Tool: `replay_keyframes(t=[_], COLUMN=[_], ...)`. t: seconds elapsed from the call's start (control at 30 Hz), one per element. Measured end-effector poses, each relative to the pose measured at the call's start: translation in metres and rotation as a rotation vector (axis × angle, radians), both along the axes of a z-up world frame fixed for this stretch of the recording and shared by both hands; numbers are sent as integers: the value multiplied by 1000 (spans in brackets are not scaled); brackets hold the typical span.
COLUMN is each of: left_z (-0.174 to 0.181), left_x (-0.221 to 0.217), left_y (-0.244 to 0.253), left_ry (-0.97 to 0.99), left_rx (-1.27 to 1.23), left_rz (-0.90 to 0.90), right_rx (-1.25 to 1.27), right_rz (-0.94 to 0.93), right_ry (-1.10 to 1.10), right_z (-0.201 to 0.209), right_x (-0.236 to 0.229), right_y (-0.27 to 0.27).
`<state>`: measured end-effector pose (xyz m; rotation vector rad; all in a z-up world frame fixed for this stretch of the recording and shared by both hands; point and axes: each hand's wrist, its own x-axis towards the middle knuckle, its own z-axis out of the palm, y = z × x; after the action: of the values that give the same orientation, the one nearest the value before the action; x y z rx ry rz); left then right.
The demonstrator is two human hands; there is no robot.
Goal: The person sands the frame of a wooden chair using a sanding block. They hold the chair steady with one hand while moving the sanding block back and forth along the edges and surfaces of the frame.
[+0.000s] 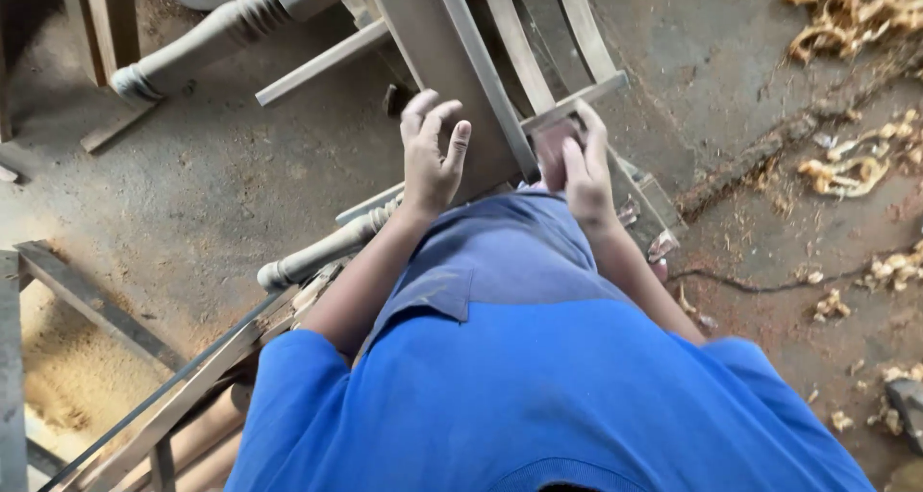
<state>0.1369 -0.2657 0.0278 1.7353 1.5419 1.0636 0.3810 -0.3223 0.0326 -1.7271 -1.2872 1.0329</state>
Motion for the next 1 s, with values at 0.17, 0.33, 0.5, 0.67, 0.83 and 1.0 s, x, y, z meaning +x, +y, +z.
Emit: replay_keyframes(t=[0.17,0.33,0.5,0.67,0.83,1.0], left_z=[13,40,9,-31,-8,-3], left_x=[9,-1,-41,-57,-29,10], left_y=[-7,23,66,48,-3,-17], left_ry=[-405,-508,184,448,643,805], left_rx=[-345,-181,464,490,216,-117], left_rz=[-76,-62,-220,-605,-605,-421], right_rx=[213,116,211,269,242,271], right_rz=[203,192,-98,-146,-141,-112], right_ry=[430,453,340,333,277,226], right_z=[34,41,22,-15,-14,-10], right_x=[-48,-62,-57,-65,-70,-69], right_y=[53,66,82,85,86,86])
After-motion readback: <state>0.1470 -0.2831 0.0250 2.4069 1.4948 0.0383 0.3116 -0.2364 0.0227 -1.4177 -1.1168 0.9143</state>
